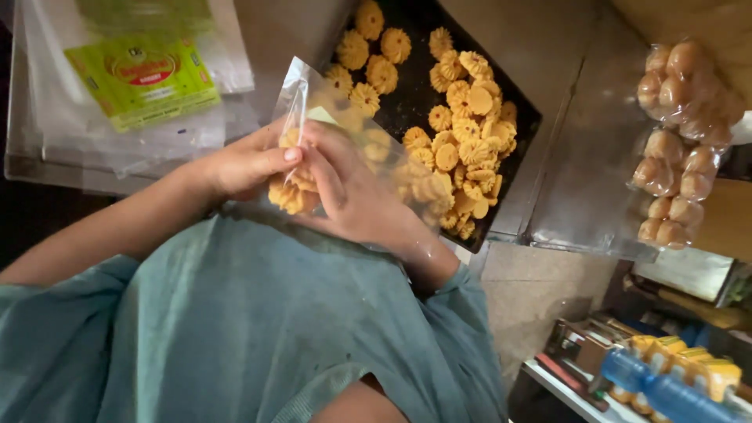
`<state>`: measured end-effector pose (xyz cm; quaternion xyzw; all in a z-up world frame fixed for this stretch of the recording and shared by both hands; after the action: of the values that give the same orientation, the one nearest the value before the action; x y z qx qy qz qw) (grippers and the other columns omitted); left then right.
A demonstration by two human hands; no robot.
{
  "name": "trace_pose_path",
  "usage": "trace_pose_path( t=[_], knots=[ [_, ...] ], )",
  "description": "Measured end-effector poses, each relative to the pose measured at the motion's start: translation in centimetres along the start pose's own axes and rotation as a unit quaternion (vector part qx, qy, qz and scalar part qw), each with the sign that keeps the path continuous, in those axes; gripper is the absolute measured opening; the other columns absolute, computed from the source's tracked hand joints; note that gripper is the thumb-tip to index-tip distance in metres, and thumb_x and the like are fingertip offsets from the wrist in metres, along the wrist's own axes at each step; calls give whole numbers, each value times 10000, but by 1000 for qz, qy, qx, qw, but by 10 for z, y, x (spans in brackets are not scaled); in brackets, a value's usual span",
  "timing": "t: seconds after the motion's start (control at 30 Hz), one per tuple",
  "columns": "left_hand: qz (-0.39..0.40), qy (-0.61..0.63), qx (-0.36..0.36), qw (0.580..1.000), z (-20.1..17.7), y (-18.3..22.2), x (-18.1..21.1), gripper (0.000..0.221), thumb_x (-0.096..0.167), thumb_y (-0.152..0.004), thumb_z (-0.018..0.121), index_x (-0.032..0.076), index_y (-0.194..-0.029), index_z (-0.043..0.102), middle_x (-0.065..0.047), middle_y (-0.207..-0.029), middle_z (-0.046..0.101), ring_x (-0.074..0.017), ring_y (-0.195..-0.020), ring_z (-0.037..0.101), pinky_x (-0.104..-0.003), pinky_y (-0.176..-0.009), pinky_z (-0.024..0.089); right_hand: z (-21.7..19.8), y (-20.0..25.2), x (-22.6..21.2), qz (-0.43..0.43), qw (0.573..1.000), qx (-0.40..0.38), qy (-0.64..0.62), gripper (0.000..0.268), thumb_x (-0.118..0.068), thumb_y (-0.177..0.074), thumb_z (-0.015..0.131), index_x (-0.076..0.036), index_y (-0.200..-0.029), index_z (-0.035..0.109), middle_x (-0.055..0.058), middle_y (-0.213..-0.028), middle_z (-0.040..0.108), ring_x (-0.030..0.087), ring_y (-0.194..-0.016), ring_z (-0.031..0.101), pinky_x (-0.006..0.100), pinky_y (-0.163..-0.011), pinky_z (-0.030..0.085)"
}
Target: The recorder is bagging flower-shaped cookies from a large tray and sorting them for packaging.
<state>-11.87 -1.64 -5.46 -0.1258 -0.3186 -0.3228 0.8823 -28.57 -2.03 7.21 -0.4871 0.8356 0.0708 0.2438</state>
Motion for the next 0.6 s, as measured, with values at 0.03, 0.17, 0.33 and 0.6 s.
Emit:
trace_pose_path(
  t=[0.03,0.17,0.33,0.6],
  knots=[
    [-6,-5,10,1000,3,4,2,721,508,-934,677,76,-1460,440,-60,-1255,608,-178,-1163,589,-360,-982,509,-2,-1,-3,16,998,-54,-19,1013,-302,-867,901,-25,-1549,205,267,-1532,344,459,-1469,383,509,-1227,384],
    [-48,89,4,995,-18,23,-27,649,528,-979,601,52,-1403,478,-107,-1252,638,-233,-1152,619,-403,-982,530,22,11,6,3,987,-121,-103,997,-257,-891,875,-9,-1576,195,297,-1611,275,473,-1530,334,495,-1283,345],
    [-4,21,-10,1000,-28,31,-43,644,536,-1089,441,-8,-1433,476,-109,-1328,615,-199,-1227,585,-375,-1066,493,31,13,14,6,974,-116,-192,955,-242,-903,886,-42,-1580,243,246,-1667,264,430,-1560,342,486,-1318,327],
    [-108,-259,183,942,-34,35,-28,621,481,-1110,303,66,-1509,535,-136,-1176,699,-225,-1049,672,-360,-922,556,40,14,14,119,966,-163,-160,842,-437,-915,815,-87,-1566,413,188,-1532,436,338,-1435,479,426,-1221,423]
  ],
)
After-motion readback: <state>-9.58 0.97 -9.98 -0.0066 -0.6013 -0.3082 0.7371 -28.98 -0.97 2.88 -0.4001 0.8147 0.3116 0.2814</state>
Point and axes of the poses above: each hand's wrist, its own y-axis away from the middle knuckle, its own z-axis out of the palm, x = y × z, the point moved 2 cm from there along -y, towards the middle knuckle
